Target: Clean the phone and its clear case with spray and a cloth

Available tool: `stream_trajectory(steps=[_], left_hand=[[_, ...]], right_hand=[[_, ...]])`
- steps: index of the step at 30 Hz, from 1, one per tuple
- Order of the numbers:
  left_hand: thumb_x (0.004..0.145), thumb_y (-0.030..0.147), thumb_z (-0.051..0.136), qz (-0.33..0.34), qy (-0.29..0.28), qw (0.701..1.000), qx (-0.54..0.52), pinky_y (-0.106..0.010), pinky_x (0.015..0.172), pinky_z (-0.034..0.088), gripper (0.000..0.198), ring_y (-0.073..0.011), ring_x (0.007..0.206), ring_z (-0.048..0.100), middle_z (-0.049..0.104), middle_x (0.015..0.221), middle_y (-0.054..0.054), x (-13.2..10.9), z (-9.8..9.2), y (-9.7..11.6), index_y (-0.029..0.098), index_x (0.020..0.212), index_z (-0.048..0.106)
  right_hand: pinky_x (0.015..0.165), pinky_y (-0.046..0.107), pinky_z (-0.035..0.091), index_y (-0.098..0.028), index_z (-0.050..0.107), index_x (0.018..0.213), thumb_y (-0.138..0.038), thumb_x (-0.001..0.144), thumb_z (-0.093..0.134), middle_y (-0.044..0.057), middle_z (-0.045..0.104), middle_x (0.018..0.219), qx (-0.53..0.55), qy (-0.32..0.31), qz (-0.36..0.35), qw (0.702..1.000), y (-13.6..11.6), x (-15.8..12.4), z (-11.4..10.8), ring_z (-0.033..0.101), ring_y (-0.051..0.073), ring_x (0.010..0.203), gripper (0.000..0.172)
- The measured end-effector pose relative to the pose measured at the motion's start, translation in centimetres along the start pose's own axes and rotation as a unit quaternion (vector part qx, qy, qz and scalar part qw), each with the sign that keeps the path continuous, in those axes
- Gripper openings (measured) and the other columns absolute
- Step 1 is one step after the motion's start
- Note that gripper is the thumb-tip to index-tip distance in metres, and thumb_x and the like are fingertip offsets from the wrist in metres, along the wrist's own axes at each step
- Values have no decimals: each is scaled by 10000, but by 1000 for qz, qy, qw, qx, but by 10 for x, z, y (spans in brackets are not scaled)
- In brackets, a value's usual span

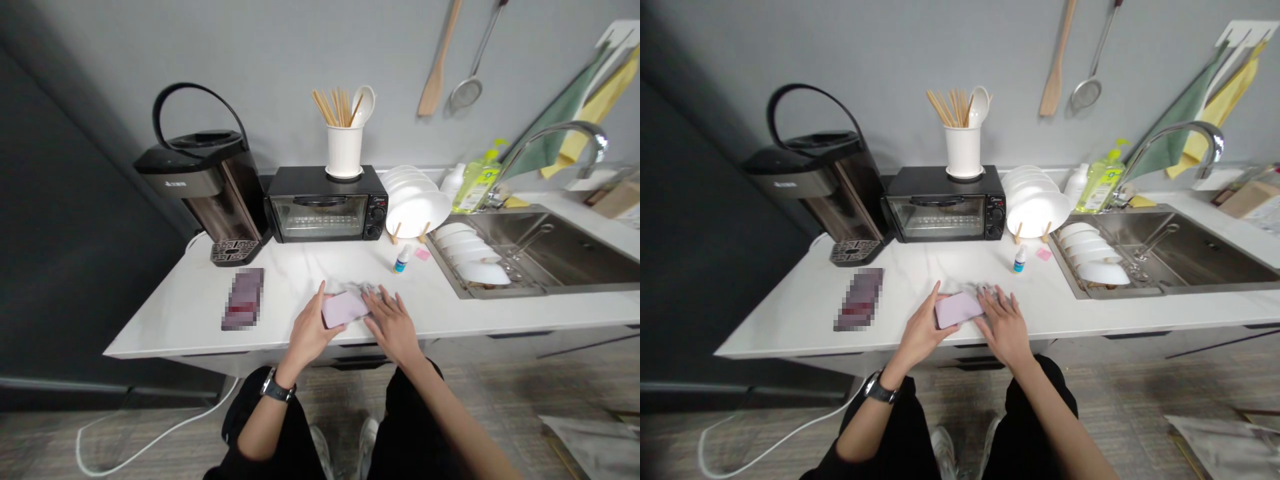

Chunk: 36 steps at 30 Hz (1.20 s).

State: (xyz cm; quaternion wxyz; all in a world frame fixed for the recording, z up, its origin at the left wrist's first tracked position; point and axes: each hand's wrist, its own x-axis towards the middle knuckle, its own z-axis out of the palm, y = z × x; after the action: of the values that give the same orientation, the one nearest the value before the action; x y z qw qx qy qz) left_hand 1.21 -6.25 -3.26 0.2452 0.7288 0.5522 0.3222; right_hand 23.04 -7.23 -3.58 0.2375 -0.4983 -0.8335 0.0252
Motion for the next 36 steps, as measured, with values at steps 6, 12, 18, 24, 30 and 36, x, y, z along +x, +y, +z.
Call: stream_trajectory(steps=[6,12,18,24,30,36], left_hand=[[838,327,791,-16,-4,1000,-15,-418,1114,458,1106,-267,1306,604,603,1450,-79,0,-1,1,282,1671,65],[798,343,832,-16,-10,1000,-6,-436,1103,463,1164,-286,1291,610,624,1424,-79,0,-2,2,280,1671,64],[837,284,774,-28,-11,999,-17,-408,1087,471,1109,-259,1274,624,604,1453,-70,0,-2,0,304,1673,46],[789,310,836,-22,-5,1000,-17,-403,1087,465,1167,-262,1278,619,620,1439,-54,0,-1,0,322,1670,70],[822,288,790,-25,-7,999,-19,-389,1078,471,1131,-246,1261,631,623,1436,-48,-1,-1,1,321,1671,45],[847,230,729,-34,0,999,8,-405,1059,487,1067,-260,1241,647,615,1462,-70,1,1,4,308,1675,61]], right_hand=[[1267,581,243,-207,454,1570,-562,1030,534,79,491,1596,50,-38,-100,993,-10,1,2,300,311,1561,651],[1243,662,212,-206,488,1553,-485,1058,506,81,520,1572,-4,26,26,999,1,0,-3,238,389,1572,569],[1267,576,248,-217,469,1559,-569,1038,511,61,505,1587,49,-19,-102,993,-15,-6,4,308,306,1558,630],[1236,676,225,-222,426,1591,-499,1037,538,66,473,1609,3,45,15,999,-7,-8,6,177,390,1588,629],[1255,646,221,-228,418,1593,-535,1044,509,57,479,1607,17,10,-44,999,-18,-4,9,231,348,1580,636],[1259,639,229,-195,450,1574,-600,995,570,78,466,1615,40,0,-60,997,-24,-3,10,205,371,1584,717]])
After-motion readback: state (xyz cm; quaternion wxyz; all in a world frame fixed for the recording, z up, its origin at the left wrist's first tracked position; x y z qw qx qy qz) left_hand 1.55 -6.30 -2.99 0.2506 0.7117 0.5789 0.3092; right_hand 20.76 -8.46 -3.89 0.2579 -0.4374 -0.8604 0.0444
